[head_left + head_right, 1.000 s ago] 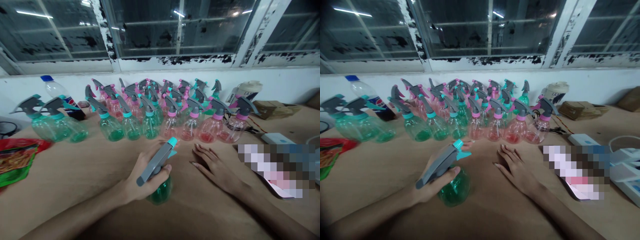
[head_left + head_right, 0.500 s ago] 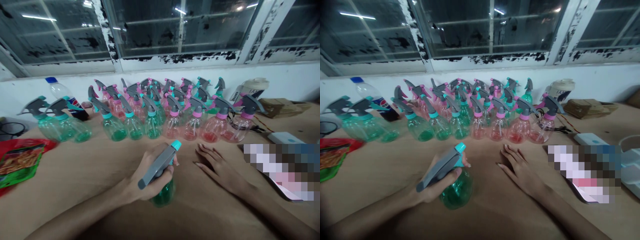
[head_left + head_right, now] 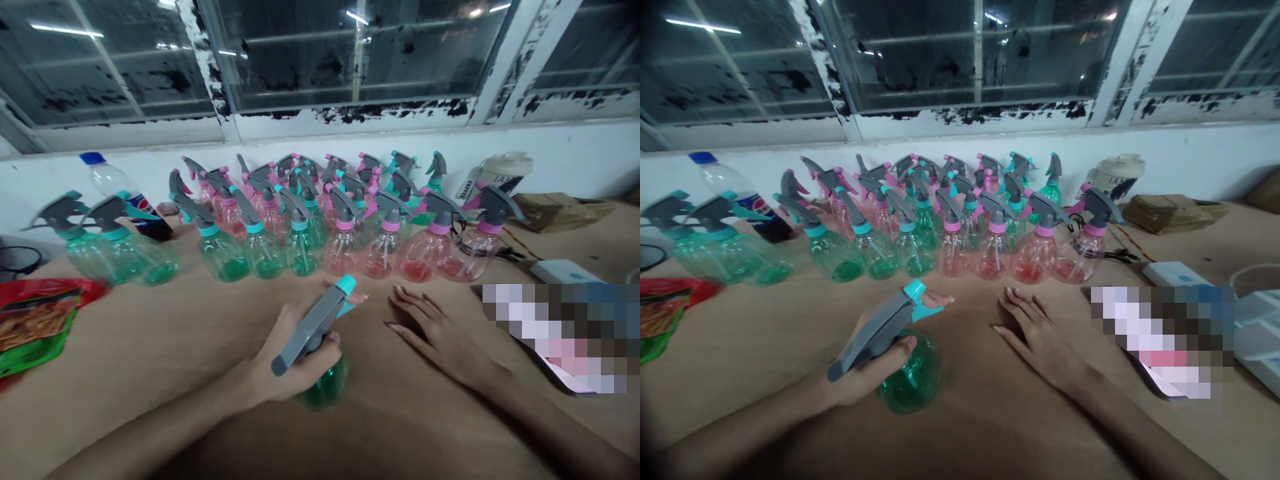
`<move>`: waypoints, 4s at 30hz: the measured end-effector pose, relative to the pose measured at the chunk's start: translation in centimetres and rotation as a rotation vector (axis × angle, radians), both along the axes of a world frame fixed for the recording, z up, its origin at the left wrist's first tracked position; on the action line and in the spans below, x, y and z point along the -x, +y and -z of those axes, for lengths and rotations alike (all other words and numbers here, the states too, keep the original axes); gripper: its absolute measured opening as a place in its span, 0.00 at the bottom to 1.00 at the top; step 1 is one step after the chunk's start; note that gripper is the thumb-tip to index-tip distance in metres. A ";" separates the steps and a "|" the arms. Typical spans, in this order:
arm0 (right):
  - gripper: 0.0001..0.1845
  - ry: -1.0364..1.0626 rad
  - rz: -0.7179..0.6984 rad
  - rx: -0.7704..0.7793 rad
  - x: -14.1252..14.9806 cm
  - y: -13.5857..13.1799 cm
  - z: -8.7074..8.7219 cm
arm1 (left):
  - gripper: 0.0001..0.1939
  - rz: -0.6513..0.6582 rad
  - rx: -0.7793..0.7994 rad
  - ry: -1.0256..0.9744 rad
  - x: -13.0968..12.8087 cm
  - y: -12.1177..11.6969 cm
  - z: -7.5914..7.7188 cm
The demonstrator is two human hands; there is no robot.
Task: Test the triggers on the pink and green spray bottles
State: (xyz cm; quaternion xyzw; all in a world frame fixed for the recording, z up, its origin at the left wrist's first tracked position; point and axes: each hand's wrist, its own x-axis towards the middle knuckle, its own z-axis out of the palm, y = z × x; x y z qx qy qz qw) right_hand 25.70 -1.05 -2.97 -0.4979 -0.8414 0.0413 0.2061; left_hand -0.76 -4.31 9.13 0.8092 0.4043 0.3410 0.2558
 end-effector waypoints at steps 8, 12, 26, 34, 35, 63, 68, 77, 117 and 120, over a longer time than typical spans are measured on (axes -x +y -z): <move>0.28 0.037 0.005 -0.011 -0.1 -0.2 0.2 | 0.18 -0.012 -0.008 0.016 0.0 0.0 -0.6; 0.28 0.047 0.001 -0.011 0.0 -0.3 0.2 | 0.16 0.036 0.008 0.023 0.2 -0.1 -0.8; 0.27 0.047 -0.002 -0.022 -0.1 -0.2 0.2 | 0.19 0.042 -0.003 -0.051 -0.1 -0.3 -0.3; 0.27 0.067 -0.006 -0.024 -0.1 -0.2 0.3 | 0.16 0.018 -0.016 -0.049 0.0 -0.4 -0.2; 0.27 0.071 -0.006 -0.028 -0.1 -0.2 0.3 | 0.15 0.016 -0.005 -0.041 0.0 -0.4 -0.3; 0.27 0.039 -0.009 -0.033 -0.2 -0.2 0.5 | 0.15 0.062 -0.083 -0.074 -0.1 -0.2 -0.3; 0.27 0.042 -0.011 -0.036 -0.3 -0.1 0.6 | 0.06 0.060 -0.096 -0.092 -0.2 -0.2 -0.4; 0.27 0.028 -0.007 -0.028 -0.2 -0.2 0.3 | 0.11 0.090 -0.071 -0.129 -0.3 -0.1 -0.6; 0.28 0.109 0.014 -0.056 -0.2 0.1 1.5 | 0.09 -0.407 -0.113 0.029 5.2 -5.9 -0.5; 0.28 0.101 0.003 -0.063 -0.3 0.2 1.7 | 0.10 -0.578 -0.125 0.000 8.6 -6.1 -0.7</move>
